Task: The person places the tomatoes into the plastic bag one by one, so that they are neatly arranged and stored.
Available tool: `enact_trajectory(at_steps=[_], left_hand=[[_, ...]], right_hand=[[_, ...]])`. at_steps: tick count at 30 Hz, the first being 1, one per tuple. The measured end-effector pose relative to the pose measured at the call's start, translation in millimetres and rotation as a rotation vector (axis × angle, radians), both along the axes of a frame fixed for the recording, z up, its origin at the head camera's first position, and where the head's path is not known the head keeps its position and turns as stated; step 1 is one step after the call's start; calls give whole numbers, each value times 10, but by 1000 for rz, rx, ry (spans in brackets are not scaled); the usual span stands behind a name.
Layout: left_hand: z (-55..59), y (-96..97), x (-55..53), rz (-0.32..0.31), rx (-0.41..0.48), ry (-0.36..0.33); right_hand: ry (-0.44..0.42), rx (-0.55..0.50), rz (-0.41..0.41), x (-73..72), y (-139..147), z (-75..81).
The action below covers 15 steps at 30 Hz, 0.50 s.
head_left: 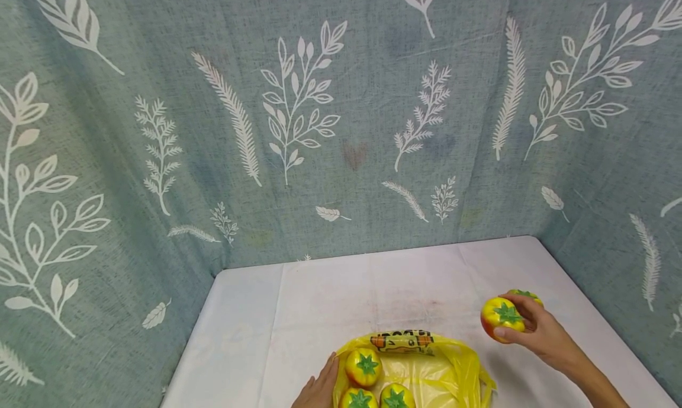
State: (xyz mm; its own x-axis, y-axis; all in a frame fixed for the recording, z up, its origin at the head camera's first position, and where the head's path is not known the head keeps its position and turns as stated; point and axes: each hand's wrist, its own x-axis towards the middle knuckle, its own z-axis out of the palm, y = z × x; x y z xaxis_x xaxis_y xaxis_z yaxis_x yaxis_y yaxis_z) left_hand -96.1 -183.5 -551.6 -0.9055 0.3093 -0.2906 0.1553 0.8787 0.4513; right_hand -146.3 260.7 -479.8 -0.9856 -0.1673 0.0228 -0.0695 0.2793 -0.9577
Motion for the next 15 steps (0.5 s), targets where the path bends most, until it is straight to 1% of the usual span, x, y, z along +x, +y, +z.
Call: enact_trajectory(at_steps=[3, 8, 12, 15], left_hand=[[-3, -3, 5, -4, 7, 8], [-9, -2, 6, -5, 16, 13], [-7, -1, 4, -3, 12, 8], [1, -3, 3, -2, 15, 7]], right_hand=[[15, -32, 33, -5, -45, 5], [-22, -83, 72, -31, -120, -1], [-41, -74, 82, -45, -205, 3], [-40, -77, 100, -59, -270, 11]])
